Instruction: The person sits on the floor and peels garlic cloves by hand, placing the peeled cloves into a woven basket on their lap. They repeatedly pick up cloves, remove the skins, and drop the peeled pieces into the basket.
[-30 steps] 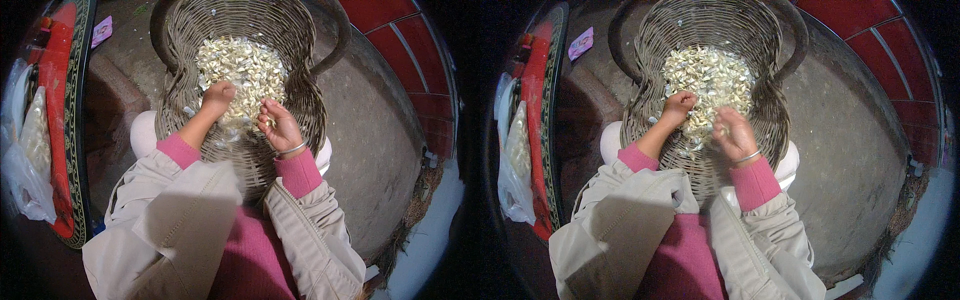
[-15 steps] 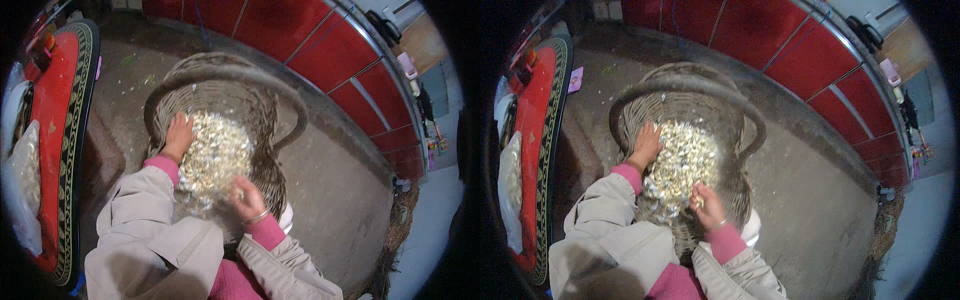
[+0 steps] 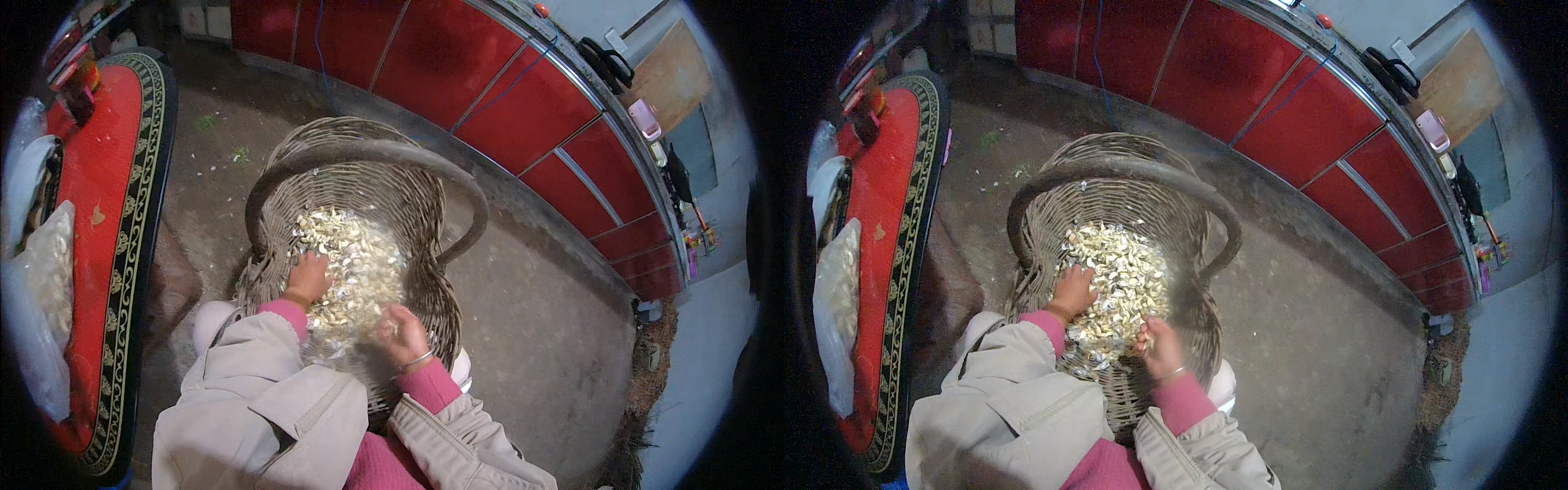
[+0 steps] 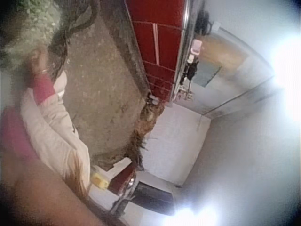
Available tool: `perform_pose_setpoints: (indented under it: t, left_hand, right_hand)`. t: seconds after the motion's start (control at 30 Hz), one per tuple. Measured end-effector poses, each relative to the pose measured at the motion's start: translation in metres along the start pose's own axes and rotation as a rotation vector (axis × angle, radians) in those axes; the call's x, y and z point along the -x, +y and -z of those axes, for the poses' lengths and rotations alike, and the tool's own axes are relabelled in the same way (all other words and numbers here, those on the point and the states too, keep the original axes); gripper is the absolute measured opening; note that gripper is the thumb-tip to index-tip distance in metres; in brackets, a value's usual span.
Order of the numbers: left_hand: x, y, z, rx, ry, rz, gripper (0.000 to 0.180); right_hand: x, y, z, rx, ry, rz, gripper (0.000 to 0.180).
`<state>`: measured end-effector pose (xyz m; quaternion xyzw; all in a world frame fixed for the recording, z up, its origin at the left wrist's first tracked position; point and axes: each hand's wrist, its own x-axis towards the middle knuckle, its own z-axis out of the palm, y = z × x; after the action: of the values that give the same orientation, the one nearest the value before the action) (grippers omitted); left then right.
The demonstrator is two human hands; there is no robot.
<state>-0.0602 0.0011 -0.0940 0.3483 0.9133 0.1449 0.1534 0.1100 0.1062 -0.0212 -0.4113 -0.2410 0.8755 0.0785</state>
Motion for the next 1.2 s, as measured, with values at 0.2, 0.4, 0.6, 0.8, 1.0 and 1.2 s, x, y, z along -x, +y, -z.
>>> perform_pose_setpoints:
  t: [0.2, 0.4, 0.6, 0.8, 1.0, 1.2]
  left_hand:
    - [0.023, 0.019, -0.008, 0.186, -0.137, 0.154, 0.036]
    - [0.045, 0.035, -0.020, 0.378, -0.210, 0.086, 0.045]
    - [0.069, 0.046, 0.005, 1.057, -0.345, 0.320, 0.041]
    - [0.083, 0.066, 0.062, 1.776, -0.272, 0.399, 0.028]
    - [0.079, 0.060, 0.085, 2.183, -0.447, 0.127, 0.051]
    - [0.063, 0.051, 0.068, 2.335, -0.382, 0.092, 0.057]
  right_hand:
    - [-0.004, 0.002, 0.006, 0.036, -0.013, 0.040, 0.014]
    - [-0.003, 0.001, 0.012, -0.043, -0.092, 0.068, 0.013]
    - [0.001, -0.002, 0.004, -0.100, -0.112, 0.045, 0.009]
    - [0.009, -0.005, 0.000, -0.154, -0.122, 0.031, 0.008]
    - [-0.004, -0.006, 0.005, -0.231, -0.272, 0.033, 0.022]
    - [-0.004, -0.010, 0.005, -0.264, -0.357, 0.005, 0.020]
